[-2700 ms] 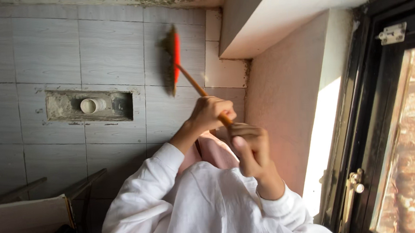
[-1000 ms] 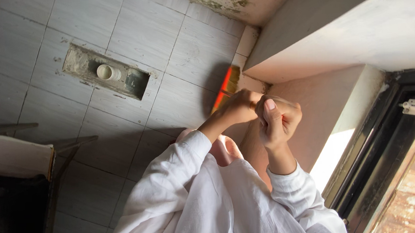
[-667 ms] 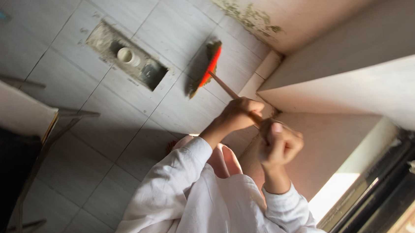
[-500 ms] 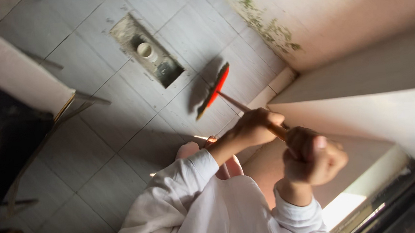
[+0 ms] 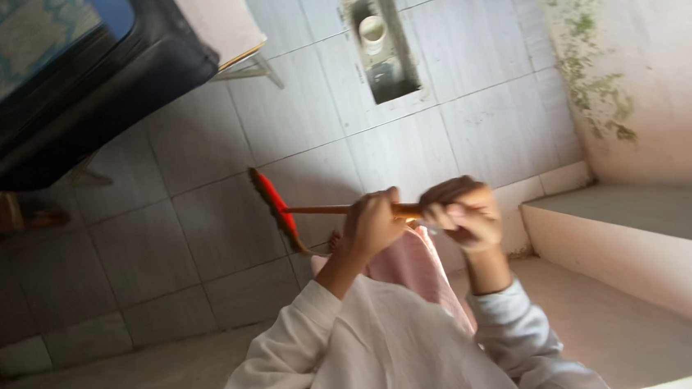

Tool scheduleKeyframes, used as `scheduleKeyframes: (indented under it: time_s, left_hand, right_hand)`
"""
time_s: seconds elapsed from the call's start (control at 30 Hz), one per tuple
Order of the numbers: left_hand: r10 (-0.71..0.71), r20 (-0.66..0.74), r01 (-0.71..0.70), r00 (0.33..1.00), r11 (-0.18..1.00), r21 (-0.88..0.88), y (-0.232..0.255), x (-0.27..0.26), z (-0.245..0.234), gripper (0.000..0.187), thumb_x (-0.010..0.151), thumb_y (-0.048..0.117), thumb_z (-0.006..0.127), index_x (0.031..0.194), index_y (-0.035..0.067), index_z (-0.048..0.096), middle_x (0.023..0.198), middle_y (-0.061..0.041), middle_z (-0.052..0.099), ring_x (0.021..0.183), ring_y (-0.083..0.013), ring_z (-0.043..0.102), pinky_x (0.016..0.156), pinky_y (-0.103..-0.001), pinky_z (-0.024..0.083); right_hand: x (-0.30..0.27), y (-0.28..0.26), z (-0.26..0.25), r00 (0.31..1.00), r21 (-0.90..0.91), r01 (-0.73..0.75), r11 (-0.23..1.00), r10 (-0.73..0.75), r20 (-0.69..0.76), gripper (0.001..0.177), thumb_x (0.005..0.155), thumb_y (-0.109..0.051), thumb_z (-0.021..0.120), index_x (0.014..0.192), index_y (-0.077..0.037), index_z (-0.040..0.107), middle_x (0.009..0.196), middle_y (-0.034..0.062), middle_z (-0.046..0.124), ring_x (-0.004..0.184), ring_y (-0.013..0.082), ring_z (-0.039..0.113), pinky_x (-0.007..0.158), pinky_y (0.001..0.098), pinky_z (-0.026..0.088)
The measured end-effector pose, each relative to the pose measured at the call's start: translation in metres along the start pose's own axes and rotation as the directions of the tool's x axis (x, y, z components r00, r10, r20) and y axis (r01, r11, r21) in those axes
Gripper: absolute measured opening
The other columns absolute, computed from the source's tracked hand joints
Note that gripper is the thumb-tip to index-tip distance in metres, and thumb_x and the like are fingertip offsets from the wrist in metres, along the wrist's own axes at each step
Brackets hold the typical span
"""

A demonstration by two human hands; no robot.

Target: The person sweeps a tiled floor using a broom and dustpan, gathering debris into the dustpan. They move around the room, sweeping near a bed, a suitcase, and a doorway, and eventually walk out of the room with the collected dirt.

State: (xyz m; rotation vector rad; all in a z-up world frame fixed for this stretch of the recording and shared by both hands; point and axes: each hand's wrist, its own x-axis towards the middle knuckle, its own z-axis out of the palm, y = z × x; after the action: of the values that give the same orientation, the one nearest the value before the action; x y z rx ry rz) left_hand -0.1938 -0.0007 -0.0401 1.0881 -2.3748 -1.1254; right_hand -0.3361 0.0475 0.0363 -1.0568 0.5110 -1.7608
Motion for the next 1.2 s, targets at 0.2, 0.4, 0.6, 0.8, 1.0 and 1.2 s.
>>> scheduleKeyframes:
  time_s: [0.2, 0.4, 0.6, 0.8, 1.0, 1.2]
  left_hand:
    - [-0.233, -0.239, 0.261, 0.943, 0.961, 0.094, -0.137, -0.05, -0.03, 0.029, 0.084, 0.031, 0.065, 0.068, 0.008, 0.056, 0.063, -0.011, 0.06, 0.062, -0.0333, 0.059, 0.065, -0.044, 0.047]
    - [-0.274, -0.325, 0.333, 0.905, 0.932, 0.142, -0.201, -0.043, -0.027, 0.031, 0.08, 0.03, 0.067, 0.069, 0.005, 0.054, 0.077, -0.014, 0.056, 0.068, -0.0328, 0.055, 0.061, -0.043, 0.046]
    - [-0.182, -0.282, 0.195, 0.942, 0.981, 0.019, -0.18, 0.024, 0.032, 0.029, 0.081, 0.029, 0.067, 0.072, 0.005, 0.051, 0.076, -0.012, 0.057, 0.072, -0.0332, 0.055, 0.064, -0.044, 0.044]
    - [-0.124, 0.275, 0.16, 0.954, 0.98, -0.115, -0.101, 0.076, 0.053, 0.03, 0.083, 0.031, 0.06, 0.071, 0.005, 0.052, 0.072, -0.012, 0.064, 0.075, -0.0296, 0.06, 0.066, -0.04, 0.045]
    - [-0.031, 0.412, 0.073, 0.911, 0.994, -0.087, 0.011, 0.081, 0.051, 0.025, 0.075, 0.034, 0.061, 0.073, 0.009, 0.059, 0.073, -0.008, 0.066, 0.072, -0.027, 0.063, 0.063, -0.039, 0.048]
    - [-0.01, 0.373, 0.012, 0.928, 1.0, -0.004, 0.068, 0.045, 0.048, 0.016, 0.073, 0.03, 0.062, 0.073, 0.014, 0.063, 0.067, -0.006, 0.065, 0.069, -0.0264, 0.063, 0.067, -0.039, 0.049]
  right_hand:
    - [-0.014, 0.134, 0.045, 0.971, -0.293, -0.171, 0.941, 0.212, 0.115, 0.037, 0.08, 0.003, 0.057, 0.058, 0.001, 0.028, 0.052, 0.009, 0.031, 0.051, 0.0191, 0.029, 0.052, 0.0343, 0.025]
    - [-0.029, 0.203, 0.069, 0.974, -0.512, -0.218, 0.831, 0.222, -0.053, 0.04, 0.085, 0.004, 0.058, 0.055, 0.0, 0.032, 0.049, 0.0053, 0.034, 0.046, 0.0145, 0.03, 0.048, 0.0311, 0.027]
    - [-0.013, 0.162, 0.022, 0.986, -0.699, -0.128, 0.703, 0.014, -0.166, 0.036, 0.086, 0.006, 0.056, 0.054, 0.0, 0.041, 0.048, 0.0037, 0.038, 0.043, 0.0096, 0.031, 0.041, 0.0281, 0.023]
    - [-0.015, 0.082, -0.012, 0.945, -0.854, -0.196, 0.482, -0.141, -0.296, 0.03, 0.089, 0.001, 0.055, 0.058, 0.001, 0.053, 0.048, 0.0013, 0.039, 0.043, 0.0063, 0.03, 0.041, 0.0258, 0.021]
    - [-0.015, -0.003, -0.011, 0.871, -0.803, -0.206, 0.56, -0.269, -0.41, 0.043, 0.092, -0.001, 0.053, 0.052, -0.001, 0.037, 0.046, 0.0012, 0.036, 0.044, 0.0055, 0.028, 0.044, 0.0239, 0.019]
    - [-0.031, -0.074, 0.012, 0.888, -0.563, 0.133, 0.816, -0.351, -0.298, 0.044, 0.09, -0.01, 0.053, 0.053, -0.004, 0.031, 0.047, 0.0021, 0.036, 0.04, 0.0121, 0.035, 0.042, 0.0287, 0.033]
